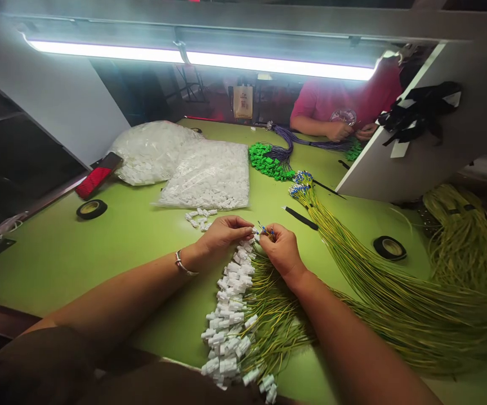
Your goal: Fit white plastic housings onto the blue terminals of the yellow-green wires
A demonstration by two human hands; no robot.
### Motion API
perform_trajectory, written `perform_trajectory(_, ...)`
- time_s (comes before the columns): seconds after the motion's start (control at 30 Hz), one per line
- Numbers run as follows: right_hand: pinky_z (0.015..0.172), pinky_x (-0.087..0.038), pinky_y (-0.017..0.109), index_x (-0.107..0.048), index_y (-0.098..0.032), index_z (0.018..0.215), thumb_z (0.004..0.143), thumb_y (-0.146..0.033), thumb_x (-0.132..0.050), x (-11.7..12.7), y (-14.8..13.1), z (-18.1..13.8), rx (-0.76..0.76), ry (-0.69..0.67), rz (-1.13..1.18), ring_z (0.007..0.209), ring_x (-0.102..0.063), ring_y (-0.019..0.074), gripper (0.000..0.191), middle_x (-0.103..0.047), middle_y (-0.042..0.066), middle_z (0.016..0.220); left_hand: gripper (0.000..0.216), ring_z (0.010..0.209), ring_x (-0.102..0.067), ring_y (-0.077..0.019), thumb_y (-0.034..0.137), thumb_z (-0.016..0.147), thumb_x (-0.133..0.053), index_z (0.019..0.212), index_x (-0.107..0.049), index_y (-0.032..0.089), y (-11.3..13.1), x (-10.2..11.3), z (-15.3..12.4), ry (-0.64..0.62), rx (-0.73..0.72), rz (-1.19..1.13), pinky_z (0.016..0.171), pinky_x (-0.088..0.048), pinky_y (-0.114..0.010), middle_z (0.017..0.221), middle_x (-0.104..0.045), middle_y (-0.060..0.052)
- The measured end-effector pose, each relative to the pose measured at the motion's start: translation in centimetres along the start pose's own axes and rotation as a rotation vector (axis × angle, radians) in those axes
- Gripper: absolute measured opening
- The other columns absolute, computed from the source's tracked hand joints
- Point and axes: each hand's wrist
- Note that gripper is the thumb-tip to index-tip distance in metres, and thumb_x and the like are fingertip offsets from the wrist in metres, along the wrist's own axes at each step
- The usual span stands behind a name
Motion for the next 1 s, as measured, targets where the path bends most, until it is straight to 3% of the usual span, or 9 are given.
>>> perform_trajectory(0.47, 0.045, -0.023, 0.022, -0.055, -0.015, 0.062, 0.064, -0.031, -0.058, 0.2, 0.1, 0.3, -0.03, 0.008, -0.02, 0.049, -0.028, 0.0074, 0.016, -0.036, -0.006, 0.051, 0.034, 0.054, -0.058, -0.0097, 0.027, 0.053, -0.083, 0.074, -0.066, 0.006, 0.1, 0.9, 0.8, -0.17, -0.028, 0.173, 0.058, -0.045, -0.023, 0.061, -0.065, -0.005)
perform_trajectory(0.8, 0.045, -0.024, 0.022, -0.055, -0.015, 0.063, 0.064, -0.031, -0.058, 0.0, 0.2, 0.2, -0.02, 0.01, -0.049, 0.049, -0.028, 0.007, 0.016, -0.037, -0.006, 0.051, 0.031, 0.06, -0.058, -0.01, 0.026, 0.054, -0.082, 0.074, -0.069, 0.008, -0.5, 0.5, 0.5, -0.107, -0.118, 0.269, 0.062, -0.046, -0.023, 0.069, -0.067, -0.006)
perform_trajectory(1.0, 0.045, -0.026, 0.022, -0.059, -0.013, 0.068, 0.066, -0.032, -0.061, -0.1, 0.4, 0.1, -0.012, -0.014, -0.011, 0.049, -0.031, 0.0074, 0.019, -0.043, -0.005, 0.053, 0.034, 0.06, -0.059, -0.01, 0.028, 0.054, -0.082, 0.077, -0.068, 0.009, -0.5, 0.6, 0.5, -0.079, -0.029, 0.053, 0.065, -0.047, -0.024, 0.066, -0.066, -0.004)
Point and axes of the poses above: each hand's wrist, its own z-axis towards the middle knuckle, its own x-axis out of the back of the hand, y = z × x
